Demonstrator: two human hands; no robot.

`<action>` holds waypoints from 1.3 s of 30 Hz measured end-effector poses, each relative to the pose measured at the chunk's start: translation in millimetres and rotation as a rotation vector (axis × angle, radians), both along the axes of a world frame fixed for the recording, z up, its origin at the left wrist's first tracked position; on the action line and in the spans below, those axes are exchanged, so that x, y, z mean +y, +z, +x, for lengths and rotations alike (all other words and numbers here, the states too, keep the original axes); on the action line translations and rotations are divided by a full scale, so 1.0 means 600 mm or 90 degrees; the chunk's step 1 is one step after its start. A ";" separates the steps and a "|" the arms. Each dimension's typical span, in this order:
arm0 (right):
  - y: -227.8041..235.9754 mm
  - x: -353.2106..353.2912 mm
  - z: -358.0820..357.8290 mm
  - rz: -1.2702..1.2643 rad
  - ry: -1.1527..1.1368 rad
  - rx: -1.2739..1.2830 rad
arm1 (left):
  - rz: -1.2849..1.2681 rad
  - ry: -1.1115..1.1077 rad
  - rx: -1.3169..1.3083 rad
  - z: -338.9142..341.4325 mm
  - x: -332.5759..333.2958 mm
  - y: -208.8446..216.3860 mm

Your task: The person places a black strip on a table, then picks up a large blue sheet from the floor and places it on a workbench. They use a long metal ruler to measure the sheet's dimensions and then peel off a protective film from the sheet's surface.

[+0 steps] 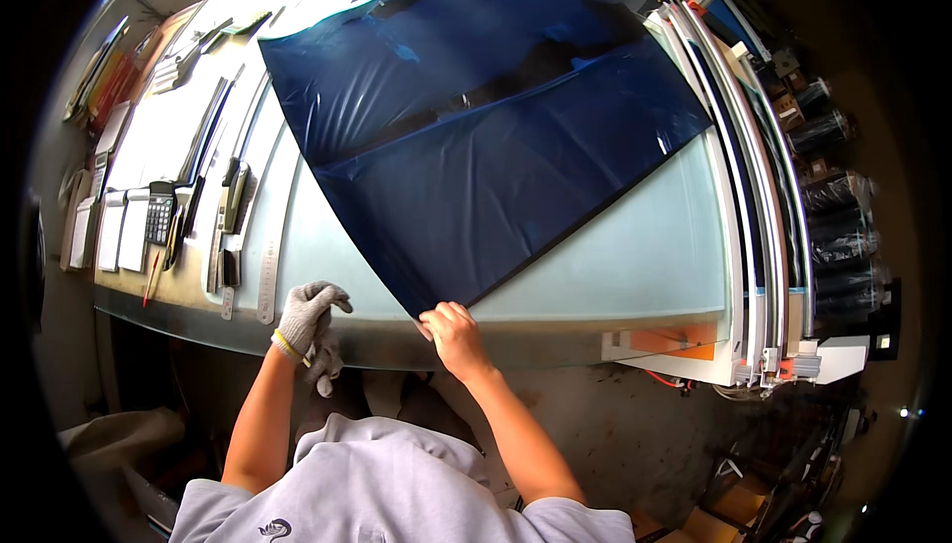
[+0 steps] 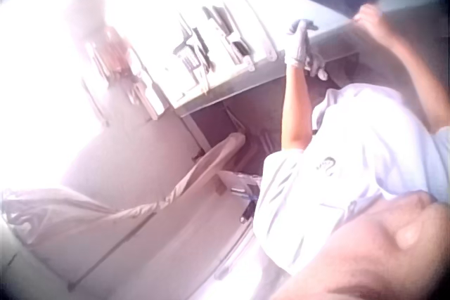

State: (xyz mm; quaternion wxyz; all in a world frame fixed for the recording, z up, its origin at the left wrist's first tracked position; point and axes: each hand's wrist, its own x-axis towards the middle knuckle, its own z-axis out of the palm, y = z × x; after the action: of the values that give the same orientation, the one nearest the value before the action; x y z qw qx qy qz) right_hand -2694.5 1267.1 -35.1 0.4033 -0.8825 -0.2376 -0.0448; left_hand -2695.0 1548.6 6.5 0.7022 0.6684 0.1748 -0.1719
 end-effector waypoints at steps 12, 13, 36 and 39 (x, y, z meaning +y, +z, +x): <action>-0.008 -0.243 -0.113 -0.275 -0.037 -0.101 | -0.004 0.009 -0.082 0.018 -0.038 0.025; 0.002 -0.263 -0.121 -0.307 -0.046 -0.111 | -0.008 0.008 -0.073 0.022 -0.043 0.041; 0.127 0.196 -0.078 0.681 -0.323 0.264 | -0.611 0.310 0.050 0.137 -0.040 0.038; 0.137 0.231 -0.068 0.792 -0.370 0.293 | -0.454 0.292 0.046 0.106 -0.007 0.060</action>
State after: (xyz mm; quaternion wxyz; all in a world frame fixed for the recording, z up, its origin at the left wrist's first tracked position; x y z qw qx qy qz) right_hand -2735.3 1405.6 47.0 0.8424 -0.5043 0.1671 -0.0903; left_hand -2631.4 1544.5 42.5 0.9030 0.3210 0.2730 -0.0841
